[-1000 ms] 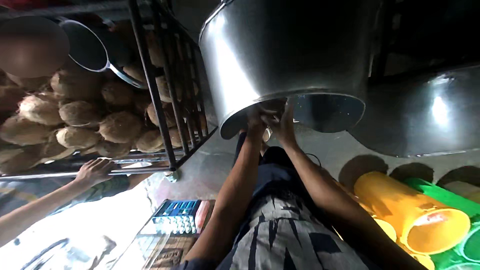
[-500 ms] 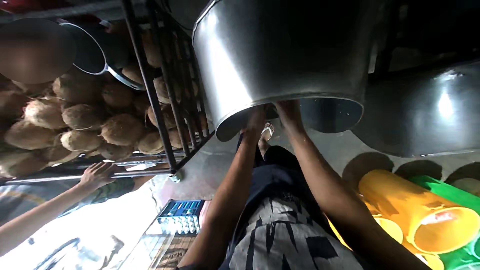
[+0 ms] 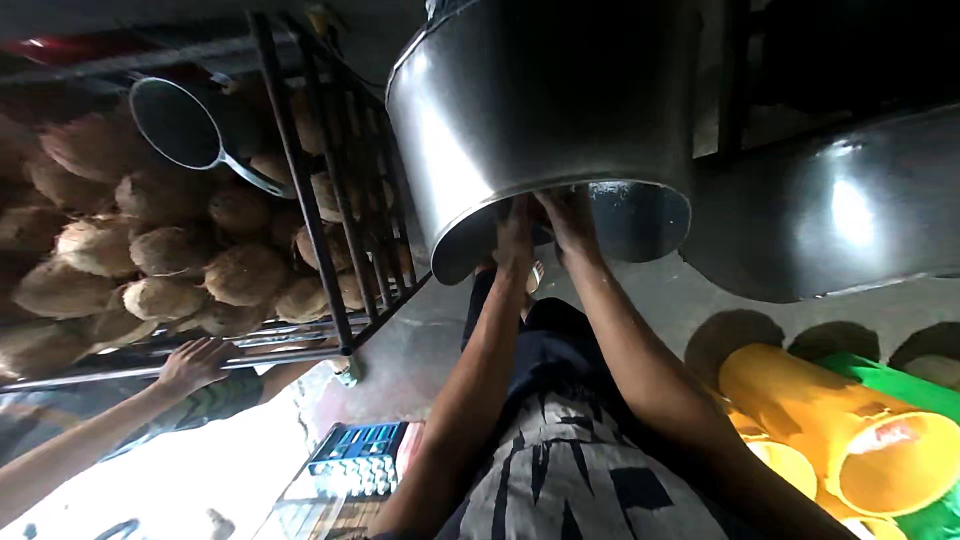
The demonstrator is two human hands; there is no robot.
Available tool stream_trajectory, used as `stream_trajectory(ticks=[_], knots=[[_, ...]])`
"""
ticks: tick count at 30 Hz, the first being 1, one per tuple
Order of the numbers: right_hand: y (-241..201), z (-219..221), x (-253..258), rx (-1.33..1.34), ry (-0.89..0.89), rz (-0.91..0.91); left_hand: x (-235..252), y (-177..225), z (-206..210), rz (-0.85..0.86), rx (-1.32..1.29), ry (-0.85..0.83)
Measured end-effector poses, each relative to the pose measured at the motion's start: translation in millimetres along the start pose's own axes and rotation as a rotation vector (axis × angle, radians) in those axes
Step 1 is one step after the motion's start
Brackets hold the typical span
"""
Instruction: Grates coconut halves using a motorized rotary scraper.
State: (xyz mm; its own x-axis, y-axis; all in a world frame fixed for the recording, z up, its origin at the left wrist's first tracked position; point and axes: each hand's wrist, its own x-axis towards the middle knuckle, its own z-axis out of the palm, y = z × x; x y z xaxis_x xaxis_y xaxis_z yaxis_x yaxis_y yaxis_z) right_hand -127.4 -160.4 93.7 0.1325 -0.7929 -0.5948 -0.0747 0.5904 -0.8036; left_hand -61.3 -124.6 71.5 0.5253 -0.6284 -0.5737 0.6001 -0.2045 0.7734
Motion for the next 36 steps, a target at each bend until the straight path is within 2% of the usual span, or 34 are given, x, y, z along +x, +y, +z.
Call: stream_trajectory(ticks=[5, 9, 11, 13, 16, 17, 19, 21, 22, 24, 27, 29, 32, 33, 35, 36], knots=[[18.2, -19.0, 7.4, -0.001, 0.021, 0.020, 4.3, -13.2, 0.4, -0.091, 0.088, -0.087], [59.1, -41.9, -25.1, -0.071, -0.121, -0.023, -19.7, -36.0, -60.7, -0.184, 0.168, -0.298], [79.9, -56.0, -43.0, 0.015, -0.139, 0.066, -31.5, -50.9, -94.1, -0.201, 0.088, -0.327], [92.3, -68.1, -50.3, 0.086, -0.031, 0.152, -46.2, -53.0, -113.0, -0.197, 0.041, -0.279], [96.4, -71.0, -37.7, 0.117, 0.175, 0.211, -66.0, -48.6, -126.4, -0.152, 0.113, -0.249], [96.7, -69.7, -25.5, 0.124, 0.158, 0.224, -68.0, -46.8, -126.7, -0.131, 0.139, -0.257], [106.2, -72.6, -0.7, 0.084, -0.060, 0.244, -67.8, -43.7, -125.1, -0.096, 0.193, -0.277], [120.0, -77.8, -3.7, 0.084, -0.269, 0.284, -75.6, -46.5, -125.5, -0.099, 0.239, -0.276], [122.2, -74.6, -13.9, 0.096, -0.296, 0.296, -75.6, -46.1, -124.0, -0.096, 0.244, -0.277], [117.4, -65.6, -39.1, 0.137, -0.280, 0.302, -68.1, -47.8, -113.7, -0.088, 0.218, -0.241], [132.4, -55.7, -82.3, -0.018, -0.254, 0.221, -73.0, -78.6, -104.0, -0.153, 0.152, -0.124], [142.4, -47.5, -80.6, -0.053, -0.185, 0.087, -73.1, -88.3, -86.4, -0.097, 0.185, -0.032], [122.2, -44.3, -63.6, -0.052, -0.182, -0.127, -63.4, -64.1, -52.9, 0.051, 0.323, -0.053], [117.8, -45.6, -52.0, -0.062, -0.191, -0.054, -52.2, -63.3, -46.9, 0.008, 0.372, -0.049], [142.8, -55.8, -79.4, -0.001, -0.171, 0.286, -75.2, -93.4, -72.9, -0.145, 0.426, 0.009], [137.4, -50.4, -64.6, 0.056, -0.160, 0.300, -56.4, -95.5, -71.0, -0.084, 0.395, 0.012]])
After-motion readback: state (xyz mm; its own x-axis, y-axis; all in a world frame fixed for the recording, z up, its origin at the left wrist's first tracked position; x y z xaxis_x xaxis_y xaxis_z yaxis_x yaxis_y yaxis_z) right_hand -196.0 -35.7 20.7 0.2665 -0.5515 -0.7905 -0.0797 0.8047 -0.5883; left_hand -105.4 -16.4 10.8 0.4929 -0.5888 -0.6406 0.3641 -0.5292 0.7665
